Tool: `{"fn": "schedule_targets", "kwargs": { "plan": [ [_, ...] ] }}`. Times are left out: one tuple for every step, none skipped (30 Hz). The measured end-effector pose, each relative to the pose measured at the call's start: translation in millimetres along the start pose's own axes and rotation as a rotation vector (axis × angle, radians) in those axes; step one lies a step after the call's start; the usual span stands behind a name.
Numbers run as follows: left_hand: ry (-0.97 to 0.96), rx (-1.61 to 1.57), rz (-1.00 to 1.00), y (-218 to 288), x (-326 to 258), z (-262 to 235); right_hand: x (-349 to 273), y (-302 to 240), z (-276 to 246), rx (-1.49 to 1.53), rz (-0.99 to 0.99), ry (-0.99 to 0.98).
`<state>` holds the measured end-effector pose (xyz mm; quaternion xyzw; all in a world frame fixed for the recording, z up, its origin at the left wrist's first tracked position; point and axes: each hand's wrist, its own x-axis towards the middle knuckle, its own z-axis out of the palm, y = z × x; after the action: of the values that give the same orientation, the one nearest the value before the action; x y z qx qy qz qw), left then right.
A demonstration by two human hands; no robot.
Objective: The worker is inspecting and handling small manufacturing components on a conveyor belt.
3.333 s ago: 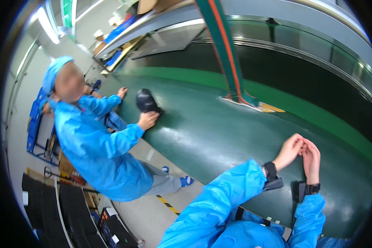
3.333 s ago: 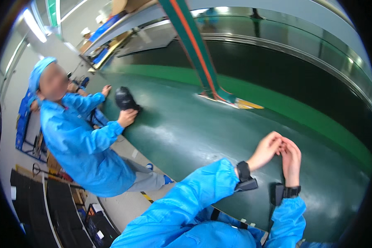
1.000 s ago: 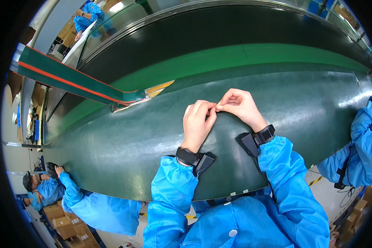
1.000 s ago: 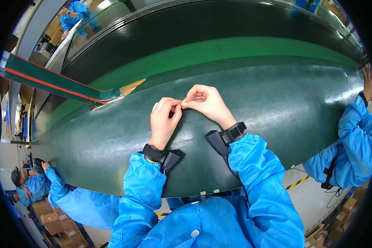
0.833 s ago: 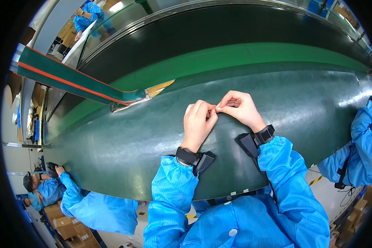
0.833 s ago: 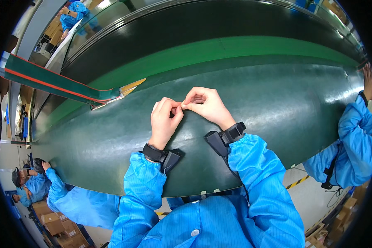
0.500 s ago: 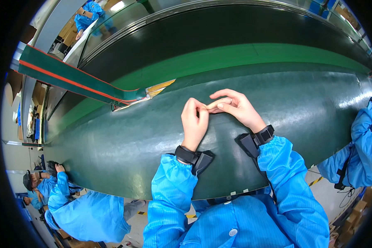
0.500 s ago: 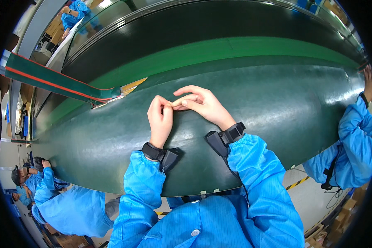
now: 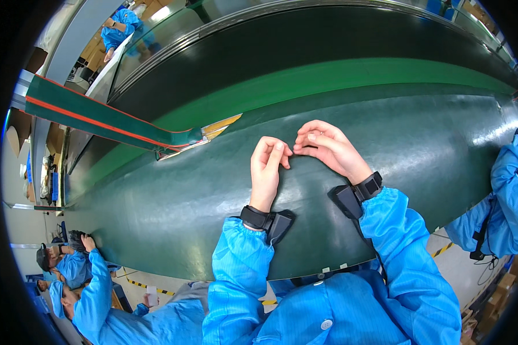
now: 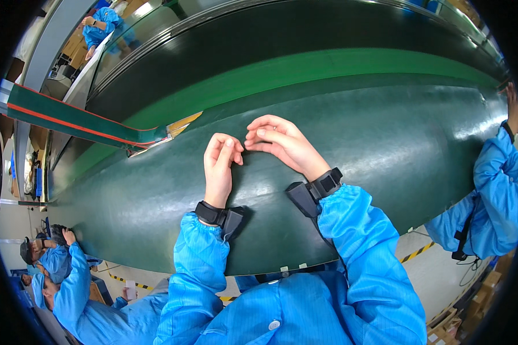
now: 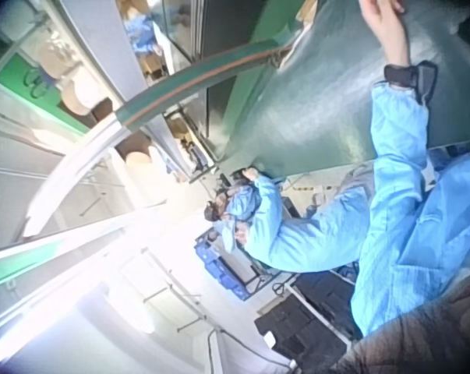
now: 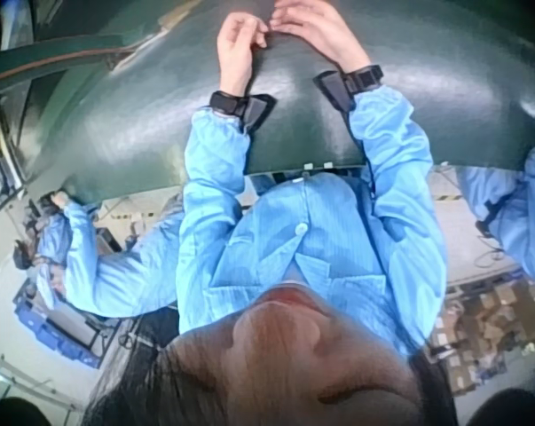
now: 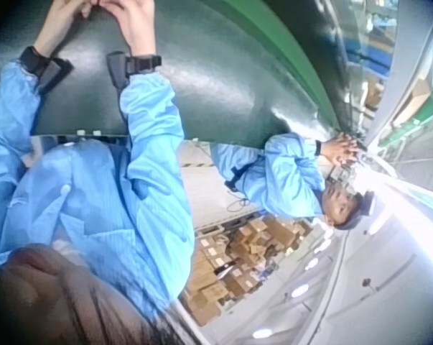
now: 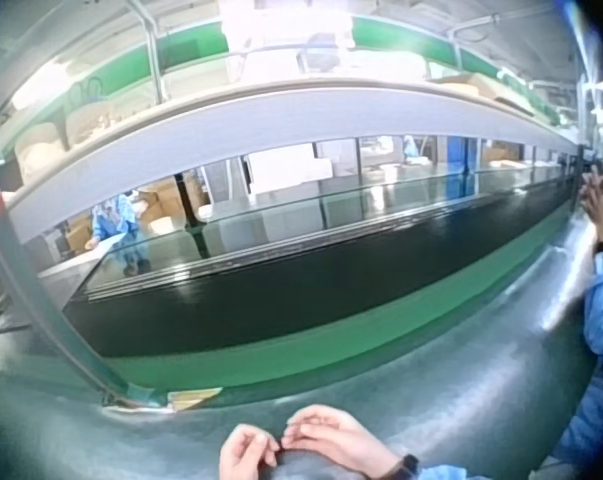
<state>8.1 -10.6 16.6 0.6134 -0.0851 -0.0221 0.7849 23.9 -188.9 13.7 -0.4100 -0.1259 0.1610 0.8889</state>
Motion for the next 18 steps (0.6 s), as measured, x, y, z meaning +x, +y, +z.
{"fn": "schedule_targets", "kwargs": {
  "plan": [
    [-0.012,-0.038,-0.032,-0.7,-0.8,-2.2,-0.6,-2.2,1.2,0.070,0.066,-0.007],
    [-0.012,-0.038,-0.033,-1.5,-0.4,-4.5,-1.2,-3.2,1.5,0.139,0.133,-0.013],
    [-0.027,-0.050,-0.043,-2.9,-0.1,-6.4,-1.4,-2.3,-1.3,0.139,0.133,-0.010],
    [-0.042,-0.062,-0.054,-4.3,0.1,-7.7,-0.7,-0.5,-5.5,0.176,0.143,-0.012],
    [-0.044,-0.065,-0.056,-5.7,0.4,-8.7,-0.6,0.6,-8.2,0.214,0.152,-0.014],
    [-0.059,-0.046,-0.048,-5.8,0.6,-9.2,-0.6,0.4,-7.9,0.214,0.152,-0.012],
    [-0.075,-0.027,-0.039,-6.0,0.8,-9.1,-0.2,0.6,-7.0,0.217,0.128,-0.002],
    [-0.075,-0.027,-0.041,-6.4,1.1,-7.7,0.1,0.9,-6.3,0.219,0.103,0.009],
    [-0.046,0.040,-0.009,-5.9,1.4,-5.4,0.8,1.5,-5.9,0.219,0.103,0.009],
    [-0.016,0.108,0.022,-5.3,1.3,-3.0,1.5,2.7,-5.8,0.175,0.101,0.016],
    [-0.015,0.109,0.022,-3.5,0.7,-0.2,1.8,3.2,-5.6,0.131,0.099,0.024],
    [-0.011,0.115,0.030,-2.5,0.7,2.9,1.4,2.5,-5.6,0.131,0.098,0.025],
    [-0.006,0.121,0.039,-2.2,0.8,4.5,0.9,0.6,-4.9,0.110,0.092,0.043],
    [-0.006,0.121,0.037,-2.7,0.9,4.5,0.5,-0.1,-4.9,0.088,0.086,0.060],
    [-0.009,0.120,0.026,-2.4,0.8,4.4,0.7,0.3,-5.0,0.089,0.086,0.060],
    [-0.012,0.119,0.014,-2.1,0.7,4.2,1.3,1.0,-5.5,0.080,0.071,0.064],
    [-0.012,0.119,0.014,-2.4,0.7,3.8,1.6,1.3,-5.8,0.070,0.057,0.068],
    [-0.019,0.136,0.013,-3.2,0.7,2.8,1.8,1.5,-5.7,0.071,0.058,0.067]
  ]
}}
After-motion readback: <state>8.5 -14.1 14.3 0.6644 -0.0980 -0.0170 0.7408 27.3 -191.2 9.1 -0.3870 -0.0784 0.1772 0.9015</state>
